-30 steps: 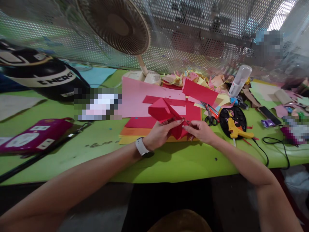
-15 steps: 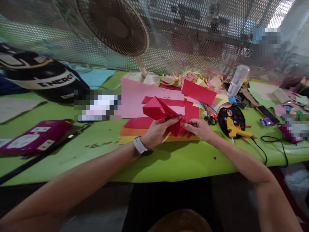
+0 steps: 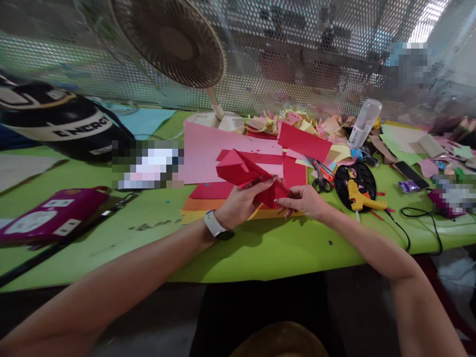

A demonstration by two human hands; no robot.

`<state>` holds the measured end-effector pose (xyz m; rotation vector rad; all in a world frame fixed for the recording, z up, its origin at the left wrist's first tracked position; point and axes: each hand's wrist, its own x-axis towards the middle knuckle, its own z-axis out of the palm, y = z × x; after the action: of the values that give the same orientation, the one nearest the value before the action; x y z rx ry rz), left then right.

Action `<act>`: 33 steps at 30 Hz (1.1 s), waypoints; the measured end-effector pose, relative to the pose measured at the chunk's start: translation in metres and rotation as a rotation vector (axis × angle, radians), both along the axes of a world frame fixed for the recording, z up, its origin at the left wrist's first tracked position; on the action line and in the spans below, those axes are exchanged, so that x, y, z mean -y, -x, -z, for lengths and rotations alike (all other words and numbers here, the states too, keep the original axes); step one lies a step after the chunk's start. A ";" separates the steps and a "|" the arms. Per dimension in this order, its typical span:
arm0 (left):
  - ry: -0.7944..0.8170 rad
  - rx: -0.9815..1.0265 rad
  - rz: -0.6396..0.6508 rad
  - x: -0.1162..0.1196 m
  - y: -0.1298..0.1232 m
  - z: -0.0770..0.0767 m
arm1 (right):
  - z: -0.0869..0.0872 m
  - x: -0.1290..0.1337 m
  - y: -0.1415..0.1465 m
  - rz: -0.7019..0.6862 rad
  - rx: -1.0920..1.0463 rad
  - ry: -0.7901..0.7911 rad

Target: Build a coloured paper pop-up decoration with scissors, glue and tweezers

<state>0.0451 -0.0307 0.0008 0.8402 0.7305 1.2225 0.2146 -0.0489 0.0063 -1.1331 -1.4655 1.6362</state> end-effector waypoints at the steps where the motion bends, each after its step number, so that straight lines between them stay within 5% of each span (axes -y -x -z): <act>1: 0.000 0.014 0.000 -0.001 0.000 0.001 | 0.000 0.000 0.000 -0.005 0.005 0.002; 25: 0.072 0.085 -0.014 -0.004 -0.003 0.008 | 0.009 -0.002 0.002 -0.020 0.002 0.023; 33: -0.096 -0.036 -0.001 -0.002 0.007 -0.002 | -0.012 0.000 -0.013 -0.126 0.007 -0.050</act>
<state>0.0381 -0.0289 0.0026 0.9426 0.7059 1.2536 0.2272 -0.0490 0.0179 -1.0376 -1.6021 1.6715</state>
